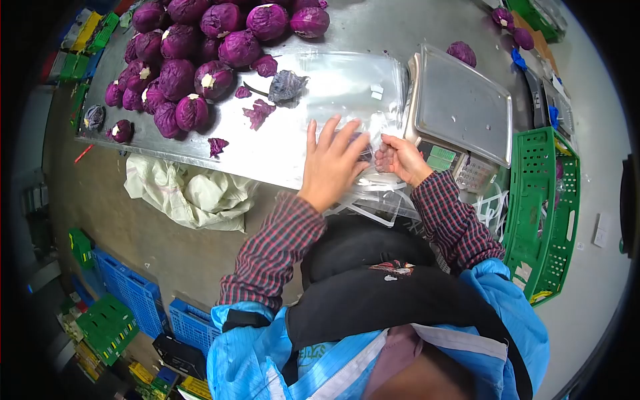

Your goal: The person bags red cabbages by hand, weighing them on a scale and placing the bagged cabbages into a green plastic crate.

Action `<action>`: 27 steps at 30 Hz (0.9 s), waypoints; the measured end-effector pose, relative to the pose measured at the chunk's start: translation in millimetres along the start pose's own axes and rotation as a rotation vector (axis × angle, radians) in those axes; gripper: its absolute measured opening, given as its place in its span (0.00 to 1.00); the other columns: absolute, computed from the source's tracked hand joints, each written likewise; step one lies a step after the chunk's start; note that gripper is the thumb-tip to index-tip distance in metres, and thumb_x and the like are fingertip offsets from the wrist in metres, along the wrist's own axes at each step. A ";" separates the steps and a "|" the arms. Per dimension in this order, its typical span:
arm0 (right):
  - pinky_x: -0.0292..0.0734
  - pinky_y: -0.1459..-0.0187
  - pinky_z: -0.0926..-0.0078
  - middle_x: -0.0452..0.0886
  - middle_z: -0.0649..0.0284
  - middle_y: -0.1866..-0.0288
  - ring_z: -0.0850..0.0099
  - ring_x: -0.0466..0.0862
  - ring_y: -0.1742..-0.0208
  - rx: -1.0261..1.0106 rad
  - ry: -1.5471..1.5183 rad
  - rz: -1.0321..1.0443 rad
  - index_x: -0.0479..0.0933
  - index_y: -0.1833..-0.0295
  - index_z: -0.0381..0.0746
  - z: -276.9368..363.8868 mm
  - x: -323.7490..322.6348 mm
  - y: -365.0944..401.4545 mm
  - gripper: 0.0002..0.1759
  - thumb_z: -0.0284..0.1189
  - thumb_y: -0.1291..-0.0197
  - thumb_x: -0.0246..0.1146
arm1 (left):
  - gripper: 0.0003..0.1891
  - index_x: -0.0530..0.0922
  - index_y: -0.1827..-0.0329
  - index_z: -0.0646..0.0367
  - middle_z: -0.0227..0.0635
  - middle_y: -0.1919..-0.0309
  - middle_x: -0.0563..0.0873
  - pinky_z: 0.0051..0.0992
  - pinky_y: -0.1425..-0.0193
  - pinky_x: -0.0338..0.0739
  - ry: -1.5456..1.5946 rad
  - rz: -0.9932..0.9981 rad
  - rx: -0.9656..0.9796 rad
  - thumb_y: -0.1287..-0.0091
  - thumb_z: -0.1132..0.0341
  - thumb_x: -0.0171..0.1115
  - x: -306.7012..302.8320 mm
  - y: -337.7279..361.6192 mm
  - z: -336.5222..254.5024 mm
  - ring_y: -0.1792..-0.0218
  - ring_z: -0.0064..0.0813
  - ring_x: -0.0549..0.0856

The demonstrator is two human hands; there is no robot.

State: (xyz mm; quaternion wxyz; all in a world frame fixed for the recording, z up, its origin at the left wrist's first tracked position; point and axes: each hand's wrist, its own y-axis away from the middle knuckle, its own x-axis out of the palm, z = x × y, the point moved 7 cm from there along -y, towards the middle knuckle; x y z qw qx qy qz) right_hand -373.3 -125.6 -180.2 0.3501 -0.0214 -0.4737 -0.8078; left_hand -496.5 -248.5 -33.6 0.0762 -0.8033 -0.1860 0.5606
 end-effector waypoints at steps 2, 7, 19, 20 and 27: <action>0.83 0.68 0.67 0.81 0.56 0.67 0.66 0.84 0.71 0.027 -0.067 -0.097 0.74 0.55 0.35 -0.1 -14.7 -6.6 0.15 0.38 0.34 0.57 | 0.39 0.69 0.33 0.48 0.34 0.33 0.68 0.49 0.31 0.58 0.196 0.060 -0.078 0.51 0.58 0.73 38.7 14.3 29.6 0.34 0.48 0.65; 0.77 0.48 0.64 0.76 0.52 0.45 0.66 0.79 0.44 -1.237 1.066 -0.467 0.69 0.37 0.37 88.7 61.8 72.1 0.27 0.39 0.38 0.61 | 0.49 0.66 0.30 0.46 0.43 0.31 0.63 0.45 0.30 0.59 0.476 0.181 -0.161 0.61 0.57 0.80 55.7 15.2 39.2 0.33 0.51 0.63; 0.76 0.48 0.68 0.79 0.58 0.42 0.63 0.81 0.47 -0.382 0.449 0.450 0.73 0.36 0.37 74.1 54.5 30.7 0.35 0.50 0.42 0.65 | 0.32 0.56 0.25 0.54 0.40 0.37 0.73 0.33 0.35 0.70 1.283 0.633 -1.026 0.32 0.62 0.53 53.7 10.1 92.4 0.40 0.35 0.77; 0.76 0.48 0.70 0.78 0.55 0.45 0.66 0.79 0.48 -0.362 0.648 0.308 0.71 0.37 0.34 96.7 57.5 70.3 0.36 0.43 0.47 0.70 | 0.32 0.55 0.24 0.54 0.40 0.34 0.71 0.37 0.34 0.71 1.554 0.691 -0.967 0.31 0.59 0.50 79.3 21.5 106.2 0.36 0.36 0.74; 0.65 0.32 0.67 0.65 0.59 0.29 0.66 0.67 0.31 -0.762 -0.153 0.256 0.60 0.27 0.40 132.4 -44.1 159.5 0.43 0.43 0.46 0.68 | 0.55 0.45 0.22 0.49 0.41 0.23 0.50 0.55 0.30 0.64 2.259 1.016 -0.412 0.46 0.24 0.51 51.9 -88.0 -93.0 0.28 0.48 0.60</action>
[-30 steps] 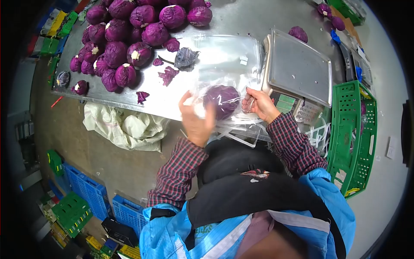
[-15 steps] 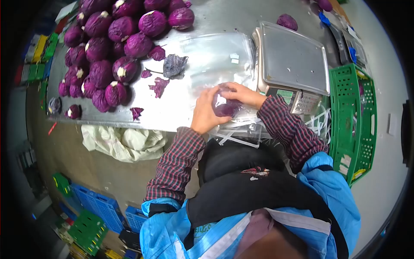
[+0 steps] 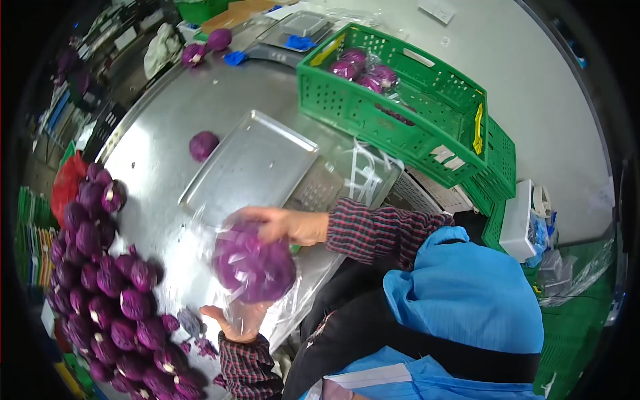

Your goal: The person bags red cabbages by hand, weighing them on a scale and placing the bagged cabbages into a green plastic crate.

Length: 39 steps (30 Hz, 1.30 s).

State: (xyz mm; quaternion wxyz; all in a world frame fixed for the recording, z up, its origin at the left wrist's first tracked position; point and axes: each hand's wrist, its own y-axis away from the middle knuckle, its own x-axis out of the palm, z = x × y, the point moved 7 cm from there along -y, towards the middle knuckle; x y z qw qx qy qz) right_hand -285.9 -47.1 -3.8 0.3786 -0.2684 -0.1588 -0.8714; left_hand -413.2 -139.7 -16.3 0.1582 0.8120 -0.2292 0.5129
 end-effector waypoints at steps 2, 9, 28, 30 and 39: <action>0.71 0.39 0.60 0.76 0.56 0.43 0.67 0.76 0.42 -0.023 -0.239 -0.348 0.66 0.34 0.37 19.2 -61.3 39.7 0.35 0.46 0.40 0.62 | 0.55 0.42 0.21 0.47 0.42 0.24 0.49 0.55 0.33 0.67 -0.136 0.025 -0.139 0.43 0.28 0.55 25.4 -48.6 17.9 0.28 0.51 0.61; 0.75 0.43 0.62 0.80 0.57 0.48 0.62 0.81 0.50 -0.274 0.089 -0.991 0.72 0.40 0.41 243.6 -224.5 224.1 0.31 0.55 0.36 0.56 | 0.32 0.66 0.30 0.64 0.42 0.41 0.78 0.35 0.36 0.71 -0.693 -0.155 -0.262 0.35 0.60 0.65 29.4 -159.3 80.6 0.41 0.35 0.77; 0.73 0.43 0.41 0.56 0.52 0.24 0.52 0.63 0.28 0.432 0.417 -1.199 0.40 0.21 0.45 189.3 -497.3 361.3 0.61 0.57 0.50 0.68 | 0.20 0.78 0.69 0.59 0.33 0.72 0.78 0.29 0.67 0.72 -1.790 -0.918 -0.447 0.61 0.64 0.79 -194.9 98.6 51.1 0.72 0.30 0.77; 0.73 0.43 0.41 0.56 0.52 0.24 0.52 0.63 0.28 0.382 0.441 -1.239 0.40 0.21 0.44 179.5 -494.4 359.3 0.61 0.57 0.50 0.69 | 0.18 0.78 0.70 0.59 0.33 0.73 0.78 0.28 0.69 0.72 -1.764 -0.902 -0.387 0.59 0.64 0.79 -202.5 103.2 50.2 0.74 0.28 0.77; 0.79 0.51 0.64 0.82 0.48 0.47 0.61 0.81 0.45 -0.006 0.902 -1.725 0.77 0.43 0.31 212.8 -550.0 444.0 0.30 0.41 0.45 0.70 | 0.15 0.80 0.69 0.61 0.31 0.74 0.80 0.25 0.67 0.75 -1.726 -0.883 -0.504 0.55 0.67 0.78 -214.5 110.7 45.0 0.75 0.24 0.78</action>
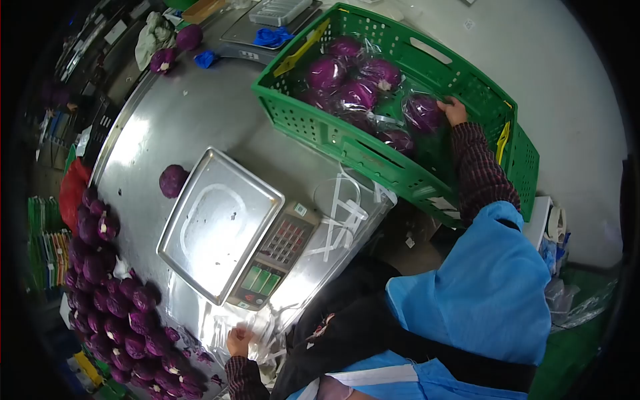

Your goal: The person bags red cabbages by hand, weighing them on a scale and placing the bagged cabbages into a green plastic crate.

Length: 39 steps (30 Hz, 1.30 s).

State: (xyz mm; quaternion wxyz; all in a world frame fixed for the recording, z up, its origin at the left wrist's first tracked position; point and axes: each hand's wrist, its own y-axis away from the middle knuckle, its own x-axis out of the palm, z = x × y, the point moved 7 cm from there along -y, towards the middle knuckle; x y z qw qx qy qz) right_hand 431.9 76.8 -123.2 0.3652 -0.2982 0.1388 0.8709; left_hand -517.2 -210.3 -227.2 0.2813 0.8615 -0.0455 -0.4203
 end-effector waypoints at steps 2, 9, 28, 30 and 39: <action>0.75 0.46 0.67 0.84 0.52 0.50 0.60 0.82 0.48 -0.131 -0.087 -0.007 0.79 0.45 0.34 -22.3 8.3 -18.8 0.21 0.34 0.41 0.64 | 0.16 0.80 0.68 0.61 0.31 0.74 0.81 0.25 0.66 0.76 -0.071 0.026 -0.030 0.54 0.66 0.78 -1.0 -0.2 -13.9 0.74 0.25 0.79; 0.72 0.48 0.65 0.80 0.56 0.58 0.60 0.79 0.52 -1.022 0.339 0.091 0.82 0.58 0.40 183.4 43.8 60.4 0.16 0.37 0.49 0.67 | 0.19 0.78 0.66 0.60 0.31 0.72 0.82 0.27 0.63 0.78 -0.077 0.088 -0.072 0.56 0.64 0.80 5.2 -14.7 -18.8 0.71 0.25 0.81; 0.70 0.63 0.82 0.74 0.68 0.68 0.79 0.74 0.67 -0.247 -0.104 1.048 0.72 0.56 0.40 212.4 -5.0 150.7 0.14 0.34 0.43 0.66 | 0.10 0.80 0.67 0.52 0.33 0.67 0.81 0.34 0.55 0.77 -0.085 -0.114 0.204 0.52 0.65 0.70 -3.6 13.6 -39.9 0.58 0.38 0.81; 0.73 0.66 0.78 0.77 0.66 0.67 0.76 0.77 0.68 -0.138 0.375 1.384 0.74 0.53 0.40 192.6 29.1 239.5 0.22 0.34 0.53 0.71 | 0.06 0.81 0.68 0.54 0.34 0.69 0.81 0.34 0.57 0.77 0.035 -0.173 0.263 0.48 0.67 0.68 -9.2 19.7 -44.9 0.61 0.39 0.81; 0.77 0.58 0.75 0.84 0.63 0.61 0.78 0.80 0.63 -0.383 0.344 1.326 0.77 0.45 0.35 251.4 197.1 529.5 0.23 0.30 0.47 0.67 | 0.05 0.79 0.62 0.59 0.44 0.69 0.84 0.36 0.60 0.78 0.397 -0.381 0.290 0.36 0.68 0.59 -60.2 38.9 -22.1 0.65 0.48 0.83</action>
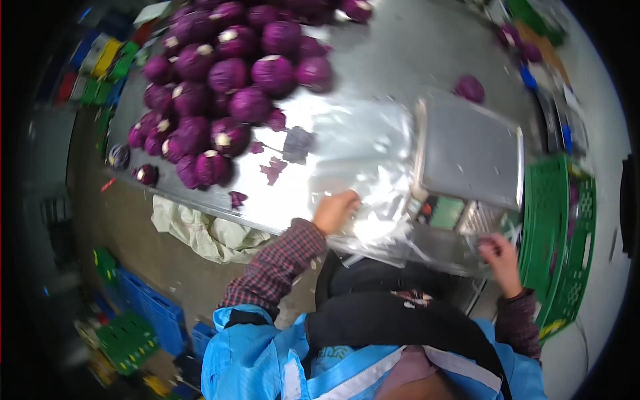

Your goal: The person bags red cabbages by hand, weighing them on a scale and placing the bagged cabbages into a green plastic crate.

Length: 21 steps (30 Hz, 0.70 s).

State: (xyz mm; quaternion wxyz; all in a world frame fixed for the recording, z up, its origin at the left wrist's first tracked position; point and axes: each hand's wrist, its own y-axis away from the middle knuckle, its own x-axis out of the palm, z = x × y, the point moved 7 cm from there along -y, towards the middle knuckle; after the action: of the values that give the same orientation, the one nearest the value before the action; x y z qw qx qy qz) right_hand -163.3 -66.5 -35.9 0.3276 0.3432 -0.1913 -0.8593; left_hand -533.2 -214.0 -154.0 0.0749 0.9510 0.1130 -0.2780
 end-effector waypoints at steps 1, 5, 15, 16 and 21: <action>0.77 0.58 0.76 0.84 0.64 0.62 0.77 0.80 0.63 -0.152 0.135 0.062 0.76 0.43 0.36 42.0 41.1 -17.4 0.24 0.30 0.46 0.67 | 0.05 0.78 0.61 0.59 0.45 0.69 0.84 0.35 0.61 0.78 0.081 -0.019 -0.033 0.35 0.68 0.59 -15.2 -0.6 -9.1 0.66 0.46 0.84; 0.74 0.63 0.82 0.80 0.57 0.53 0.77 0.81 0.58 -0.067 -0.344 0.418 0.60 0.31 0.34 140.2 204.1 -65.4 0.33 0.26 0.40 0.63 | 0.05 0.76 0.59 0.62 0.37 0.75 0.81 0.26 0.71 0.73 0.430 -0.181 -0.032 0.30 0.69 0.56 -66.7 15.3 -33.7 0.77 0.26 0.81; 0.73 0.40 0.67 0.77 0.55 0.42 0.68 0.77 0.42 -0.777 0.316 0.475 0.67 0.33 0.33 327.3 249.1 -284.3 0.35 0.32 0.45 0.70 | 0.04 0.75 0.61 0.64 0.24 0.76 0.74 0.18 0.72 0.65 0.543 -0.629 -0.284 0.30 0.72 0.55 -163.6 91.9 68.9 0.75 0.12 0.69; 0.70 0.38 0.65 0.75 0.52 0.39 0.65 0.75 0.40 -0.638 0.049 0.354 0.64 0.32 0.33 376.4 251.3 -296.0 0.40 0.34 0.48 0.72 | 0.04 0.75 0.61 0.63 0.24 0.76 0.75 0.17 0.71 0.65 0.669 -0.592 -0.341 0.30 0.71 0.54 -157.0 90.5 77.7 0.75 0.12 0.70; 0.69 0.37 0.59 0.71 0.40 0.38 0.48 0.74 0.39 -0.825 0.199 -0.245 0.62 0.31 0.36 472.6 275.0 -424.6 0.57 0.51 0.66 0.79 | 0.05 0.75 0.60 0.63 0.23 0.75 0.76 0.16 0.69 0.66 0.939 -0.517 -0.451 0.28 0.70 0.54 -143.3 77.8 96.0 0.73 0.12 0.72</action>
State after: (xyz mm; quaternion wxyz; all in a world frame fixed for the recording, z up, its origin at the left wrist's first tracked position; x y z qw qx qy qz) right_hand -835.7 94.1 -72.0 0.3497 0.2850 0.2422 -0.8590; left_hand -679.9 -333.5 -149.7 0.1473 0.8744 0.4189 0.1954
